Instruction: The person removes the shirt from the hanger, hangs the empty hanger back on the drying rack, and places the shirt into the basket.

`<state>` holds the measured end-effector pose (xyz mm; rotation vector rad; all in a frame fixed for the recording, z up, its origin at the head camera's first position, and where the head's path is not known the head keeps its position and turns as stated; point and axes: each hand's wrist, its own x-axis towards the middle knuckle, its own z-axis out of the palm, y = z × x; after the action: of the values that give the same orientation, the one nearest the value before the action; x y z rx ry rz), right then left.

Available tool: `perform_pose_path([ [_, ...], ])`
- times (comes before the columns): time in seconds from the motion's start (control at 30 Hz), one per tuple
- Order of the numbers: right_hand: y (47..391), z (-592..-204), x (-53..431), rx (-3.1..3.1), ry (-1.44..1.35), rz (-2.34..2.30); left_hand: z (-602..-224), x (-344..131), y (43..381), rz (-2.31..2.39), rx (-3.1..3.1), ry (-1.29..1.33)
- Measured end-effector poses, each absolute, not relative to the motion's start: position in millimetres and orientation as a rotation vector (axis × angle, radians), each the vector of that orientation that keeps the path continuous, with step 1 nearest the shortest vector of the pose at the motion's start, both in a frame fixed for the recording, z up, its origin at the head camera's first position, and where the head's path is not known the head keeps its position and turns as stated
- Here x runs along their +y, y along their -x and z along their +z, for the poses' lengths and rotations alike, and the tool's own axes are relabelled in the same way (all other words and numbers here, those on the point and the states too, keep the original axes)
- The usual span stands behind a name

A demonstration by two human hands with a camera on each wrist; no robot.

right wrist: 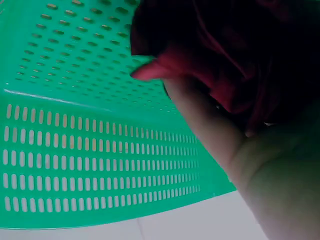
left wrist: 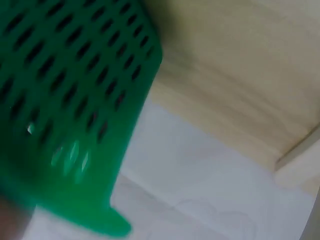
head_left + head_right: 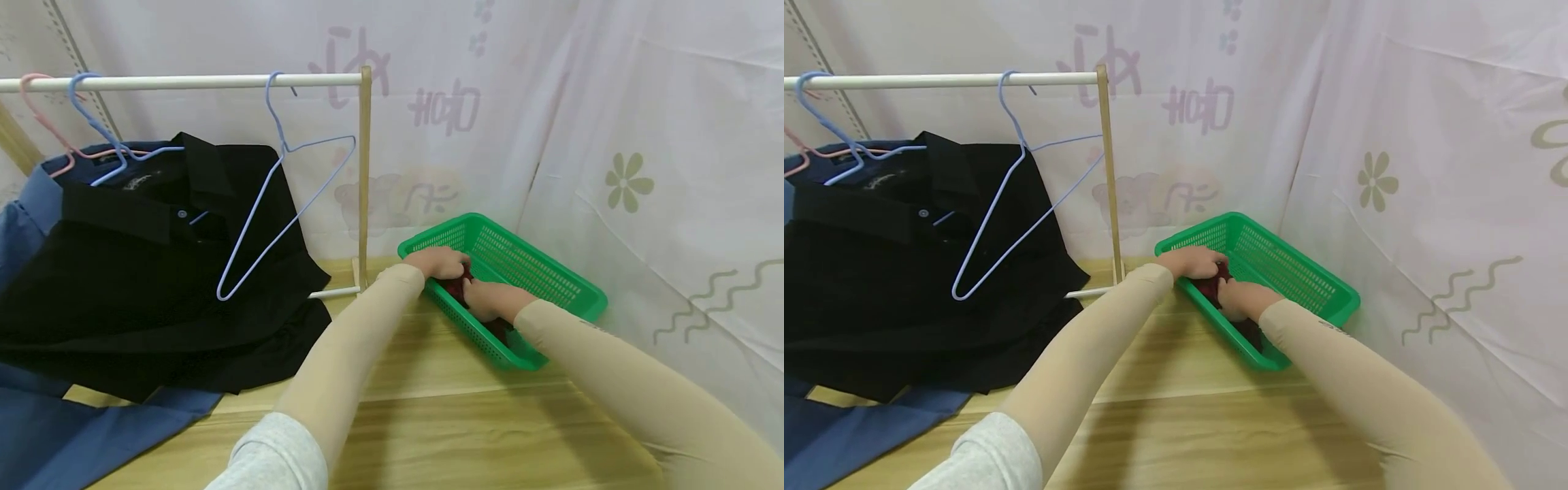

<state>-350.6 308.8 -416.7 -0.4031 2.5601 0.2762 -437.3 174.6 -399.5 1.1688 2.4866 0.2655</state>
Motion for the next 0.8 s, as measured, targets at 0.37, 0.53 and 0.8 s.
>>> perform_pose_path([
  [0.37, 353.9, -400.4, 297.2, 2.459, 0.35, 0.42, -393.8, 168.5, 435.8, 0.469, 2.681, -1.235],
  [0.53, 349.7, -370.7, 300.1, 2.43, 0.275, 0.322, -365.0, 161.3, 426.7, 0.503, 2.651, -1.31],
  [0.8, 337.4, -315.2, 298.7, 2.483, 0.277, 0.196, -316.0, 142.2, 400.8, 0.303, 2.777, -1.285],
])
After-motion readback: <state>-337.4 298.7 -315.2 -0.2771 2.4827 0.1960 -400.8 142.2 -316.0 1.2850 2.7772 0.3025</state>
